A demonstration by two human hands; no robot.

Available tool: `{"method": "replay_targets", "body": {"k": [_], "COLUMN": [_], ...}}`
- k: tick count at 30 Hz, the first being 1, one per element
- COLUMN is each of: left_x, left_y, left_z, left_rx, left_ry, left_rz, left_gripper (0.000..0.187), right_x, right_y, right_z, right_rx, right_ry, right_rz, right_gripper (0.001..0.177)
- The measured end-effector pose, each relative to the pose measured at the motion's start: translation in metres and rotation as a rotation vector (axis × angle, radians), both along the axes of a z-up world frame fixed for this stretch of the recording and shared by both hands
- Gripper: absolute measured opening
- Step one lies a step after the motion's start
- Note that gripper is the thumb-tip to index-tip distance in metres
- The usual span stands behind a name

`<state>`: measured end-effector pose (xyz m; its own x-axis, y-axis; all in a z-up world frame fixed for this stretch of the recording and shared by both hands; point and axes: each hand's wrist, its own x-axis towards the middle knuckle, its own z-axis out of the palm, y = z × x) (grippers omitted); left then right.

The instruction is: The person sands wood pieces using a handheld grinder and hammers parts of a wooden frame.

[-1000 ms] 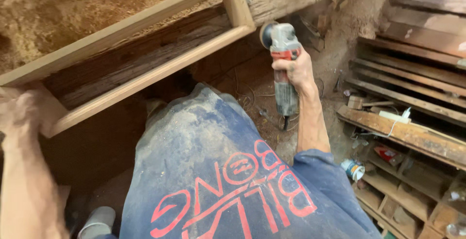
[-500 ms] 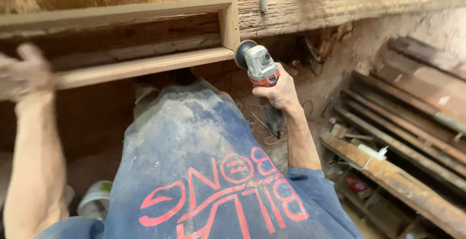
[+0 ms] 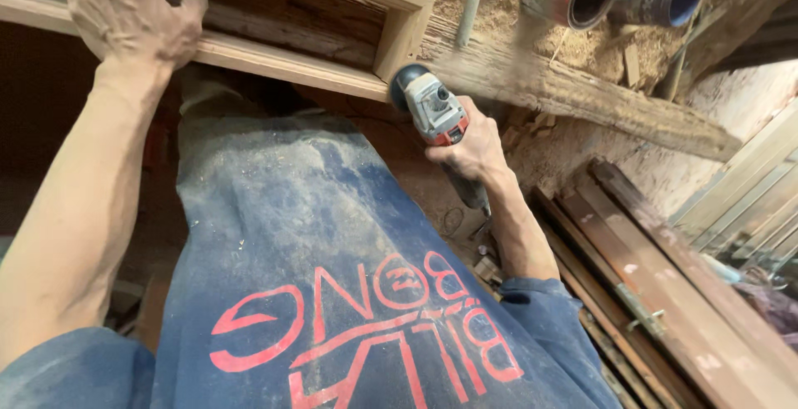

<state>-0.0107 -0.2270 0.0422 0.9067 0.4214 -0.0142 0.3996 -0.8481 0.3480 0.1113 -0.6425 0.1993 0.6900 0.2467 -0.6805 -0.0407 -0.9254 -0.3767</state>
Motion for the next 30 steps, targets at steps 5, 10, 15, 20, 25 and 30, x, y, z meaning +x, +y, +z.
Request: {"method": "replay_targets", "body": {"k": [5, 10, 15, 20, 25, 30], "left_x": [0.0, 0.001, -0.003, -0.008, -0.016, -0.02], "left_y": [-0.005, -0.005, -0.003, -0.003, 0.001, 0.003], "left_z": [-0.001, 0.002, 0.0, -0.008, -0.035, -0.042], "left_rx": [0.196, 0.279, 0.32, 0.268, 0.444, 0.5], "left_ry": [-0.097, -0.063, -0.123, -0.006, 0.049, 0.008], "left_rz": [-0.034, -0.028, -0.042, -0.043, -0.041, -0.077], "left_gripper": [0.037, 0.026, 0.026, 0.023, 0.029, 0.027], "right_x": [0.049, 0.099, 0.104, 0.074, 0.041, 0.037], "right_y": [0.002, 0.009, 0.013, 0.002, -0.008, -0.02], "right_z": [-0.01, -0.012, -0.013, -0.004, -0.007, -0.006], "right_rx": [-0.001, 0.039, 0.107, 0.074, 0.053, 0.005], "right_ry": [0.002, 0.017, -0.047, -0.002, 0.04, 0.054], "right_rz": [0.032, -0.013, 0.085, 0.134, 0.223, 0.246], "right_gripper": [0.079, 0.077, 0.076, 0.076, 0.078, 0.082]}}
